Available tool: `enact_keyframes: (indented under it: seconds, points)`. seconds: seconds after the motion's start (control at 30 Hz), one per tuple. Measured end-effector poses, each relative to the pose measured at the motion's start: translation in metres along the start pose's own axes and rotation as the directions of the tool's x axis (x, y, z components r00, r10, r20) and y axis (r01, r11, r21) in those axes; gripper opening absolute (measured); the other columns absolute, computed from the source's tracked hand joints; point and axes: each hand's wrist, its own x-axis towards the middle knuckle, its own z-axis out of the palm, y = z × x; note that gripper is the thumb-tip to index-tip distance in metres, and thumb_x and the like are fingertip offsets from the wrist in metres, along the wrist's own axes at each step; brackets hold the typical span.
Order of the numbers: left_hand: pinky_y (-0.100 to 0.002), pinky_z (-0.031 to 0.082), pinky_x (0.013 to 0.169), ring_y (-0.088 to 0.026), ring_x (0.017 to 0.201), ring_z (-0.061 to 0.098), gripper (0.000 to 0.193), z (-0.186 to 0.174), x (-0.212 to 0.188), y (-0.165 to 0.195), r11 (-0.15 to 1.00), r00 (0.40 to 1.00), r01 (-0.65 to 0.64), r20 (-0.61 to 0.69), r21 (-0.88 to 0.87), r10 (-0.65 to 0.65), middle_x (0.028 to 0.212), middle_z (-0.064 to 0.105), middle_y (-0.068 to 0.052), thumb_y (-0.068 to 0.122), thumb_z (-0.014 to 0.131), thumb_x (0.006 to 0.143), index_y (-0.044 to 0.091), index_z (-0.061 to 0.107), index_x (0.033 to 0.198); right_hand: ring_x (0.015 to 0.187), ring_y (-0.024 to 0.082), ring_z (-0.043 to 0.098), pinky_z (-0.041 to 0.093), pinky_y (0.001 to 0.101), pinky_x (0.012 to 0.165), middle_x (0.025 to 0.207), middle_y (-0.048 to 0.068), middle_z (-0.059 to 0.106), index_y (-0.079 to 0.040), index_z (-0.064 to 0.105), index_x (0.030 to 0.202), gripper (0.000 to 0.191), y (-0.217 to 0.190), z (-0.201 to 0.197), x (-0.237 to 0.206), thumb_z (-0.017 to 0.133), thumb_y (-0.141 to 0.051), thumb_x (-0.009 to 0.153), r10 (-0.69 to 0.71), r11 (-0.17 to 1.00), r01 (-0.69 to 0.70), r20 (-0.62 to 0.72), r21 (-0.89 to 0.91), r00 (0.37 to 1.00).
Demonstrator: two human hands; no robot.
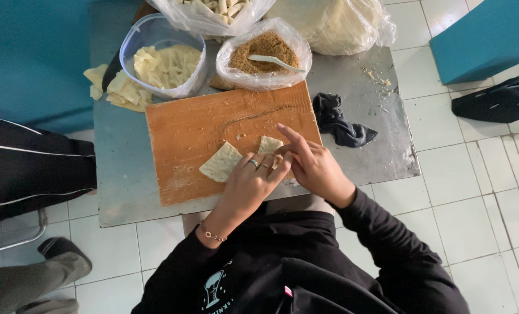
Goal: The person sits on the floor at a low table and folds triangular dough wrappers around a brown filling, pressing the edges closed and setting finished pieces aside. They then take a ball of dough, flatten and stretch it by hand on a wooden board, and cut the flattened dough with a knife.
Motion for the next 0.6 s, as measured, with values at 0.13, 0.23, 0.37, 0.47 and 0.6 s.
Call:
enact_keyframes:
  seconds: [0.13,0.23,0.37,0.47,0.6]
  points:
    - [-0.035,0.053,0.084,-0.019,0.092,0.071,0.024,0.000,0.001,-0.003,0.995,0.997,-0.080,-0.010,0.064,0.081,0.100,0.072,-0.002,0.016,0.069,0.094,0.010,0.061,0.116,0.105,0.032,0.070,0.056,0.0404,0.091,0.116,0.004,0.076,-0.004,0.025,0.161,0.078,0.006,-0.025,0.008,0.068,-0.016,0.097,-0.096,0.995,0.094,0.210,0.017,0.973]
    - [-0.034,0.054,0.084,-0.018,0.089,0.071,0.023,-0.001,0.000,-0.006,0.991,0.994,-0.096,-0.040,0.089,0.100,0.100,0.074,-0.003,0.017,0.070,0.095,0.009,0.060,0.115,0.108,0.033,0.067,0.052,0.0430,0.094,0.120,0.003,0.075,-0.005,0.022,0.160,0.091,0.011,-0.035,0.015,0.075,-0.026,0.090,-0.156,0.987,0.158,0.274,0.015,0.949]
    - [-0.034,0.053,0.081,-0.019,0.093,0.072,0.024,0.000,-0.003,-0.009,0.998,0.998,-0.057,-0.037,-0.021,0.056,0.094,0.073,-0.005,0.012,0.071,0.094,0.007,0.060,0.115,0.103,0.031,0.066,0.049,0.0427,0.096,0.117,0.002,0.075,-0.005,0.027,0.159,0.094,0.018,-0.033,0.017,0.078,-0.034,0.086,-0.254,0.965,0.262,0.235,-0.004,0.938]
    - [-0.037,0.052,0.082,-0.020,0.090,0.070,0.024,0.004,-0.006,-0.009,0.991,0.996,0.015,-0.083,-0.130,-0.026,0.097,0.074,-0.006,0.004,0.070,0.092,0.006,0.060,0.114,0.093,0.027,0.064,0.048,0.0406,0.093,0.104,0.004,0.073,-0.006,0.037,0.157,0.083,0.023,-0.026,0.015,0.078,-0.031,0.089,-0.278,0.944,0.306,0.201,-0.123,0.939]
    - [-0.042,0.050,0.082,-0.027,0.087,0.067,0.027,0.014,-0.006,-0.007,0.954,0.974,0.139,-0.136,-0.264,-0.179,0.090,0.070,-0.009,0.002,0.070,0.086,0.005,0.060,0.111,0.090,0.022,0.065,0.046,0.0395,0.092,0.095,0.003,0.069,-0.006,0.047,0.154,0.072,0.027,-0.017,0.016,0.079,-0.026,0.092,-0.326,0.933,0.338,0.109,-0.121,0.939]
